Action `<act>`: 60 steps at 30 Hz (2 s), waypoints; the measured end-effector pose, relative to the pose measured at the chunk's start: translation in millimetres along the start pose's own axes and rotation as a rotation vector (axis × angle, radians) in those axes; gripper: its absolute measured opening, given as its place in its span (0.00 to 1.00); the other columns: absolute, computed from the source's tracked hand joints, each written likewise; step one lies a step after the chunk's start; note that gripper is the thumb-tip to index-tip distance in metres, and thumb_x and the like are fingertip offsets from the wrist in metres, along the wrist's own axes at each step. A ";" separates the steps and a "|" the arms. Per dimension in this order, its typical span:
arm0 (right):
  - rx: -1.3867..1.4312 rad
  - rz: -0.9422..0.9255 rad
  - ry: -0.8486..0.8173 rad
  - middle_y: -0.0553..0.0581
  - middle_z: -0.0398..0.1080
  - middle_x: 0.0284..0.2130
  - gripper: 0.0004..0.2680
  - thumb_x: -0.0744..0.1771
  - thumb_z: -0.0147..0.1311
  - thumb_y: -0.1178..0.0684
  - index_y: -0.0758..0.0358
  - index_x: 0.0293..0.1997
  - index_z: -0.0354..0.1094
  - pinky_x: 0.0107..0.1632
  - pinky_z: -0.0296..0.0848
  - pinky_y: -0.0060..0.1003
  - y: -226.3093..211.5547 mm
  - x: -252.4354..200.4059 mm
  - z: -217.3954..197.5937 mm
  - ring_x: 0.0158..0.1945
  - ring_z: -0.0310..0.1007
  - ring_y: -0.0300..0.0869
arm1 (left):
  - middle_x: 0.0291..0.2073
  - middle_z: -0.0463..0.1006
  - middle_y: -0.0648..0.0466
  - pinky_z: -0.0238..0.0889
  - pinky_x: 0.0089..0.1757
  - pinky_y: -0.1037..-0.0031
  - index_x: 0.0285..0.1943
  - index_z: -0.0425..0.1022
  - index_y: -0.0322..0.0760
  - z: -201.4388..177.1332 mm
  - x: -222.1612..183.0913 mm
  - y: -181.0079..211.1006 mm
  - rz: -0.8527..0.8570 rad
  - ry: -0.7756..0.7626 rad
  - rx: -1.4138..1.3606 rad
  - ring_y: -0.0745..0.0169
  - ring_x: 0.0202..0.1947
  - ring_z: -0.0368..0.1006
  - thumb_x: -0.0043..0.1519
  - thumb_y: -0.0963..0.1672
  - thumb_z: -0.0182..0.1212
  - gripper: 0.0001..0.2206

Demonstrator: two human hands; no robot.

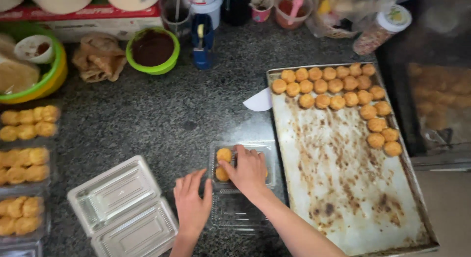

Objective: Packing small round pastries from a baking tray into clear plastic containers at a bakery workstation.

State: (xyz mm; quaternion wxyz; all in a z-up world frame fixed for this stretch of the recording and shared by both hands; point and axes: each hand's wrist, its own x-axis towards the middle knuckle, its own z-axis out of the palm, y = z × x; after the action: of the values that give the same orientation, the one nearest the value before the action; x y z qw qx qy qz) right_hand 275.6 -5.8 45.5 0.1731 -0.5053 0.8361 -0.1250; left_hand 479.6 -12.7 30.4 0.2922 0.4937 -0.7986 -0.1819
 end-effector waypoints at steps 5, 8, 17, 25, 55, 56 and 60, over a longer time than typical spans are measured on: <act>0.159 -0.017 0.212 0.52 0.82 0.42 0.15 0.70 0.60 0.36 0.55 0.52 0.77 0.54 0.67 0.56 47.2 -11.8 -29.4 0.49 0.78 0.57 | 0.59 0.85 0.57 0.65 0.55 0.55 0.66 0.83 0.47 19.0 30.1 28.7 0.041 -0.009 -0.077 0.48 0.57 0.74 0.72 0.48 0.62 0.15; 0.182 0.077 0.291 0.51 0.82 0.42 0.13 0.69 0.61 0.37 0.53 0.50 0.79 0.55 0.68 0.56 91.2 -11.1 -44.6 0.49 0.80 0.56 | 0.58 0.86 0.55 0.64 0.58 0.55 0.65 0.83 0.44 40.8 67.3 73.5 0.149 -0.012 -0.164 0.46 0.56 0.76 0.72 0.46 0.63 0.14; 0.256 0.365 0.232 0.59 0.83 0.48 0.15 0.71 0.63 0.38 0.55 0.58 0.80 0.59 0.80 0.53 220.5 -19.5 -69.2 0.56 0.84 0.58 | 0.53 0.83 0.46 0.70 0.56 0.55 0.65 0.83 0.39 201.6 179.9 205.4 0.308 -0.233 -0.224 0.42 0.56 0.77 0.67 0.46 0.71 0.17; 0.097 0.317 0.264 0.59 0.81 0.51 0.16 0.70 0.63 0.38 0.51 0.62 0.79 0.60 0.77 0.57 240.4 -20.1 -62.6 0.57 0.81 0.59 | 0.64 0.75 0.49 0.66 0.60 0.53 0.78 0.72 0.44 289.1 227.9 238.3 0.427 -0.512 0.208 0.47 0.66 0.67 0.67 0.48 0.70 0.28; -0.234 0.158 0.106 0.66 0.69 0.67 0.21 0.72 0.57 0.36 0.54 0.72 0.72 0.63 0.78 0.59 219.8 -41.3 -54.2 0.73 0.70 0.61 | 0.50 0.85 0.53 0.63 0.51 0.56 0.67 0.75 0.49 84.3 53.4 77.6 0.072 -0.180 0.261 0.49 0.54 0.75 0.63 0.53 0.72 0.24; -0.228 0.157 0.084 0.66 0.68 0.68 0.21 0.72 0.57 0.36 0.54 0.72 0.72 0.63 0.79 0.59 220.4 -40.9 -56.6 0.73 0.69 0.62 | 0.48 0.84 0.55 0.62 0.50 0.57 0.63 0.76 0.51 91.3 52.3 75.1 0.093 -0.187 0.346 0.51 0.53 0.74 0.62 0.54 0.72 0.22; -0.221 0.140 0.081 0.67 0.69 0.68 0.22 0.71 0.59 0.35 0.54 0.71 0.73 0.61 0.79 0.59 227.9 -38.4 -52.7 0.72 0.70 0.63 | 0.41 0.83 0.57 0.59 0.48 0.58 0.54 0.79 0.53 109.1 54.1 67.1 0.115 -0.192 0.493 0.52 0.50 0.71 0.60 0.55 0.72 0.18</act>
State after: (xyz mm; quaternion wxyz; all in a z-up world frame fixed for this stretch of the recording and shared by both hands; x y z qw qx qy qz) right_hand 87.5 134.5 12.1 0.0907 -0.4562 0.8843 -0.0400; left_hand 344.8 -31.0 1.6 0.0959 0.4843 -0.8695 -0.0110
